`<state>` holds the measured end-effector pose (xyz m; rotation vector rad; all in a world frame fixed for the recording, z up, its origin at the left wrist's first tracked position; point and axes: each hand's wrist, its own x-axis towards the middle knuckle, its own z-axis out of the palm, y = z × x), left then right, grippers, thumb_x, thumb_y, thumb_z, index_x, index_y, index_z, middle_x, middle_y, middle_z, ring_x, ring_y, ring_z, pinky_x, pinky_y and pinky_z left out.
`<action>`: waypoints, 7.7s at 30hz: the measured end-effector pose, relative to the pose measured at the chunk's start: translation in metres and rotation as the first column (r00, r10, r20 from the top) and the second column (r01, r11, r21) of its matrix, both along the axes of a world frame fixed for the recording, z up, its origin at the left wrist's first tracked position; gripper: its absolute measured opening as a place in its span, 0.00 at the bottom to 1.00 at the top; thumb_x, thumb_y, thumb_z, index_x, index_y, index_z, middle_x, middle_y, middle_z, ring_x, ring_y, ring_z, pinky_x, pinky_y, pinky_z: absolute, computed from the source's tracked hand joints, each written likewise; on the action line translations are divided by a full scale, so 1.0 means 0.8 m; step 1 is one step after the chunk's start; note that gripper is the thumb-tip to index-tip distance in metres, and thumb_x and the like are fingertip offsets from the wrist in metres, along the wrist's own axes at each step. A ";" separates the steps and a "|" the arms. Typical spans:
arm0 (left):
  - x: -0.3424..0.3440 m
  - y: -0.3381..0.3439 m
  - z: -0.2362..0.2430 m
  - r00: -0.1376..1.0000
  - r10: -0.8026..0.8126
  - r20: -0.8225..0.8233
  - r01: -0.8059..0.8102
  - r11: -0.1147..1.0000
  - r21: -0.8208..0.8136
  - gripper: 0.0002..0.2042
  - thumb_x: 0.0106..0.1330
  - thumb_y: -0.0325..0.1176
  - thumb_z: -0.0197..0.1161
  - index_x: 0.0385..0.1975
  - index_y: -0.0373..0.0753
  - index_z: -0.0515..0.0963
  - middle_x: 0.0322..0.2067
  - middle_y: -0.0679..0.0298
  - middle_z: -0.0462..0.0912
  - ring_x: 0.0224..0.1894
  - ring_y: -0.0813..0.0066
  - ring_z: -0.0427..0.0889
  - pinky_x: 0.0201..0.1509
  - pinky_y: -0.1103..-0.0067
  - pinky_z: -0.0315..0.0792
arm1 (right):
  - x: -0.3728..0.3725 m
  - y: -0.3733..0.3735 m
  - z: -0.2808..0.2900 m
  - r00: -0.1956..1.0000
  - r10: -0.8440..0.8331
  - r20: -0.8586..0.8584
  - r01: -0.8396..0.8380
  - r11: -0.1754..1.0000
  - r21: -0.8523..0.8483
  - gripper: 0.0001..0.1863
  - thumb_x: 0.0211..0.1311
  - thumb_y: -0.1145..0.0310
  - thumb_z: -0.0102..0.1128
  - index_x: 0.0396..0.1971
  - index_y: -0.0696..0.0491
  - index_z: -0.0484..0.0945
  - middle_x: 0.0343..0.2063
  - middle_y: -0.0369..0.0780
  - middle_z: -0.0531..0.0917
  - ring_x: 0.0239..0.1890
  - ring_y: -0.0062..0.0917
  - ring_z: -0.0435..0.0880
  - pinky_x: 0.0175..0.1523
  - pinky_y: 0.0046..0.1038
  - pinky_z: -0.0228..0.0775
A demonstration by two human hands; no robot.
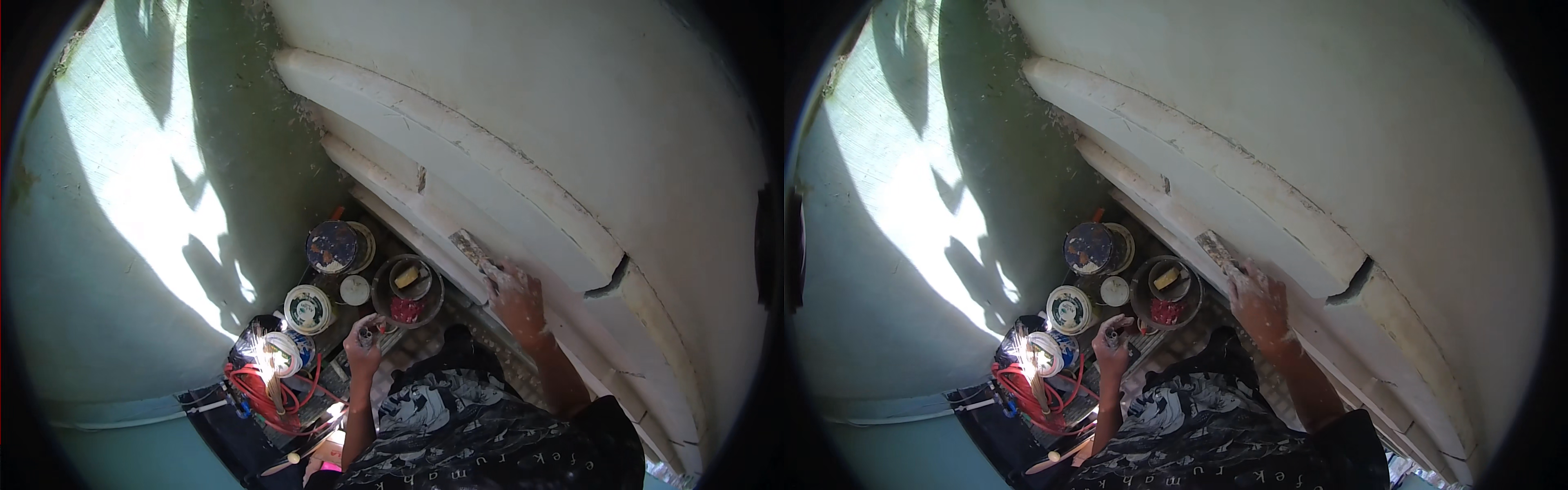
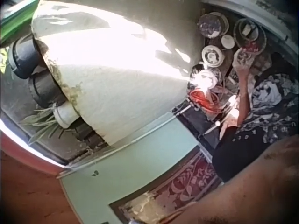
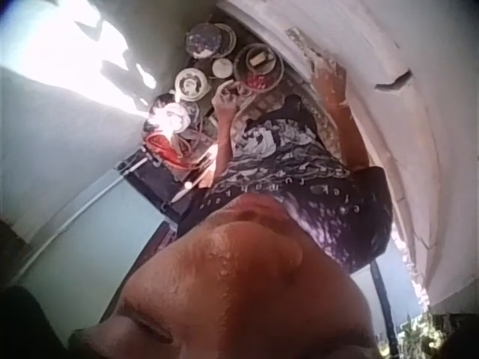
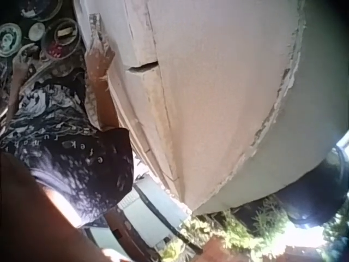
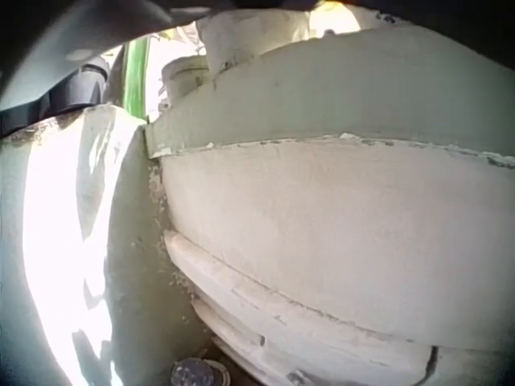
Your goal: Applying plaster or filler material to a wall using a spatula.
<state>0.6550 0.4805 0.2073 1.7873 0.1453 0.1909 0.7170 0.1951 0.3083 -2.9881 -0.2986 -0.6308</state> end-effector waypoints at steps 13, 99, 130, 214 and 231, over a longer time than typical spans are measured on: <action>-0.055 0.024 -0.001 0.989 0.143 -0.023 -0.144 0.988 -0.051 0.23 0.45 0.10 0.46 0.44 0.29 0.72 0.38 0.55 0.81 0.43 0.70 0.80 0.51 0.78 0.70 | 0.103 0.073 -0.038 0.991 0.043 -0.126 -0.029 0.993 0.113 0.14 0.57 0.61 0.54 0.42 0.45 0.79 0.43 0.41 0.80 0.44 0.34 0.78 0.44 0.39 0.68; 0.317 -0.016 0.086 0.818 -0.575 0.010 0.245 0.364 0.898 0.33 0.47 0.17 0.52 0.60 0.33 0.60 0.63 0.54 0.59 0.67 0.62 0.55 0.61 0.71 0.60 | 0.000 -0.006 0.018 0.907 0.368 -0.207 -0.026 0.538 0.843 0.20 0.52 0.75 0.60 0.48 0.58 0.76 0.41 0.48 0.81 0.43 0.36 0.82 0.50 0.29 0.71; 0.170 -0.126 0.076 0.522 -0.820 0.233 0.166 0.366 0.916 0.26 0.47 0.27 0.58 0.51 0.39 0.71 0.58 0.55 0.67 0.59 0.57 0.67 0.58 0.67 0.65 | -0.060 -0.057 0.032 0.897 0.415 -0.151 -0.119 0.556 0.823 0.22 0.44 0.77 0.65 0.45 0.57 0.78 0.37 0.47 0.83 0.38 0.35 0.83 0.42 0.29 0.74; -0.157 0.056 -0.182 0.786 0.490 -0.377 -0.601 0.749 -0.278 0.19 0.56 0.16 0.57 0.49 0.26 0.68 0.45 0.54 0.78 0.49 0.70 0.77 0.53 0.78 0.71 | 0.171 0.134 -0.062 0.993 0.061 0.102 -0.095 0.926 0.367 0.13 0.59 0.59 0.54 0.40 0.47 0.80 0.30 0.41 0.81 0.33 0.36 0.81 0.37 0.37 0.73; -0.142 0.044 -0.139 0.725 0.560 -0.400 -0.681 0.666 -0.303 0.20 0.59 0.18 0.55 0.53 0.25 0.66 0.46 0.54 0.78 0.47 0.71 0.77 0.52 0.80 0.71 | 0.227 0.173 -0.039 0.935 0.318 -0.157 -0.180 0.806 0.563 0.16 0.60 0.57 0.52 0.42 0.50 0.80 0.36 0.48 0.81 0.39 0.42 0.79 0.47 0.40 0.69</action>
